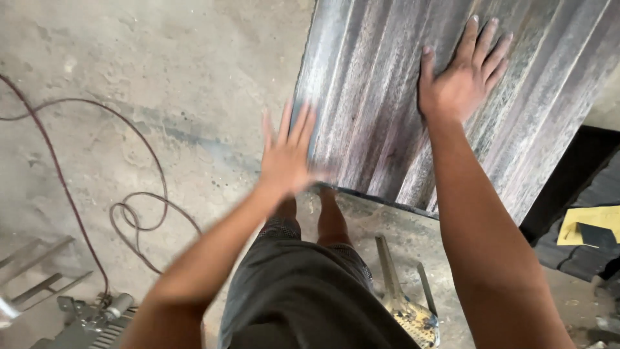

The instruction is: The person sands a corrugated wooden board using a sanding block held in the right hand. They move the block back and forth across the surface, occasionally using the left hand to steady the board or wipe away dust.

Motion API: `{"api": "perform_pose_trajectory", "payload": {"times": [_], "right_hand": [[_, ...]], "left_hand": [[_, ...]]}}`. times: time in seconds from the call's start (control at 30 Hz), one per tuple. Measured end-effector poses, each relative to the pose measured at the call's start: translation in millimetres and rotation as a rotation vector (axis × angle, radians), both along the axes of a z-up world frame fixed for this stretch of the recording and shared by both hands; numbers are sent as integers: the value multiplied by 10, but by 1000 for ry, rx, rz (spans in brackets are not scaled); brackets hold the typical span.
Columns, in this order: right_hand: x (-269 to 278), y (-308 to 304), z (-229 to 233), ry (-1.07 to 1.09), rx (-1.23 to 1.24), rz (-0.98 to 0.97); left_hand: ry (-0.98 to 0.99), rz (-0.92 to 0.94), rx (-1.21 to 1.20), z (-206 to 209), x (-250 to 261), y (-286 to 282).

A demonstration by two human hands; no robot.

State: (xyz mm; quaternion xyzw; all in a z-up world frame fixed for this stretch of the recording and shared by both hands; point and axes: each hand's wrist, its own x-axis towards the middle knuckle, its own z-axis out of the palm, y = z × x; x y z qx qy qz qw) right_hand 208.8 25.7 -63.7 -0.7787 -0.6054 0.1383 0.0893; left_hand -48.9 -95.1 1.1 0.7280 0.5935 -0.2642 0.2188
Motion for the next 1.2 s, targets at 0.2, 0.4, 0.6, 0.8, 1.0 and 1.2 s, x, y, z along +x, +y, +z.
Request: {"api": "perform_pose_trajectory", "payload": {"times": [0.2,0.4,0.6,0.8,1.0,1.2], "right_hand": [[2,8,23,-28,-30,8],[15,-11,-34,-24,4,7],[4,8,34,-53,-80,4],[37,-11,-72,-27,34,32],[28,-32,-56,8,51,35],[13,-12,-22,-23,14,17]], "left_hand": [[-108,119,-117,-129,-32,-597],[-98,82,54,-195,172,897],[-204,58,16,-215,10,-576],[-184,66,-45,-93,68,-162],[-149,49,13,24,118,440],[-218,117,274,-587,-308,-1366]]}}
